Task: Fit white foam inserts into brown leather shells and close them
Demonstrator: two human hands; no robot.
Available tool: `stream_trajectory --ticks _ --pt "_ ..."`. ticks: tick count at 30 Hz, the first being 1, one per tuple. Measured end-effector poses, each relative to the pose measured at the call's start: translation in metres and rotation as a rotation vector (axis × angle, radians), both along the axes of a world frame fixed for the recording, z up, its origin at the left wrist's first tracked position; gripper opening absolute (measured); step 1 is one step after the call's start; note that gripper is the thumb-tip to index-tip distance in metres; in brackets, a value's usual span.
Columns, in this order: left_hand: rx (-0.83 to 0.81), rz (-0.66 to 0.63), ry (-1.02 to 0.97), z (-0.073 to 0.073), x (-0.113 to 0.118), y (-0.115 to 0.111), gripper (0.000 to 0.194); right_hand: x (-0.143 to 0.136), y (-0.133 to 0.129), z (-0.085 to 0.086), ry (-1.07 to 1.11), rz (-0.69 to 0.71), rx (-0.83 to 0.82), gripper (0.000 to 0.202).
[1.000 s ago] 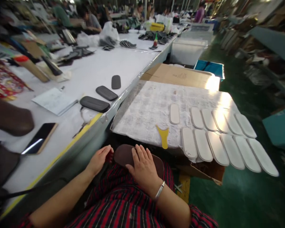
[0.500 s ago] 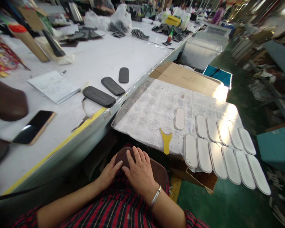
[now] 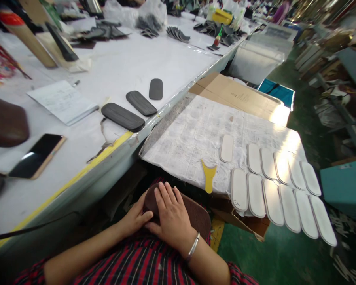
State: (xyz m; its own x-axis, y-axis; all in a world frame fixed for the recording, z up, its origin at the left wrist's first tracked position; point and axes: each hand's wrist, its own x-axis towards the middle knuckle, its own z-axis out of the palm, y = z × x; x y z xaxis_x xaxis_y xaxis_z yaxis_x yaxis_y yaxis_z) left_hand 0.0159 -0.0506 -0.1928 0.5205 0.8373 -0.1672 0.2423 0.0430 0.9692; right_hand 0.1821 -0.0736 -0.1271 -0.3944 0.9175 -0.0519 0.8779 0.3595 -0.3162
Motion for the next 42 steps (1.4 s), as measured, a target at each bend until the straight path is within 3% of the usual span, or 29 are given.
stream_trajectory --ticks 2,5,8,11,14,18,21,33,38,40,42 --pt "0.009 0.052 0.049 0.002 0.004 -0.002 0.077 0.015 -0.005 0.0 -0.008 -0.02 -0.014 0.067" --pt "-0.04 0.149 0.077 0.011 0.012 -0.003 0.066 0.043 -0.027 -0.008 -0.117 -0.191 0.037 0.057" --pt "-0.112 0.145 0.04 0.021 0.015 -0.003 0.048 0.063 -0.057 -0.019 -0.204 -0.282 0.103 0.065" --pt "-0.141 0.121 0.067 0.027 0.013 0.0 0.046 0.065 -0.076 -0.023 -0.226 -0.305 0.118 0.073" --pt "-0.125 0.14 0.151 0.028 0.013 0.006 0.049 0.048 -0.075 -0.017 -0.186 -0.336 0.105 0.081" --pt "-0.14 0.153 0.221 0.027 0.019 0.015 0.055 0.019 -0.056 -0.008 -0.061 -0.138 0.102 0.081" --pt "-0.133 0.169 0.279 0.025 0.023 0.019 0.052 0.011 -0.048 -0.008 0.003 -0.1 0.106 0.079" --pt "-0.13 0.161 0.346 0.019 0.022 0.016 0.054 0.065 -0.086 -0.008 0.136 -0.292 0.031 0.076" --pt "-0.101 0.215 0.269 0.018 0.019 0.015 0.052 0.103 -0.111 -0.031 0.198 -0.447 -0.041 0.094" --pt "-0.169 0.23 0.134 0.016 0.02 0.013 0.053 0.113 -0.113 -0.046 0.25 -0.578 -0.09 0.106" --pt "-0.311 0.256 -0.067 0.013 0.022 0.01 0.055 0.116 -0.109 -0.056 0.318 -0.618 -0.141 0.11"
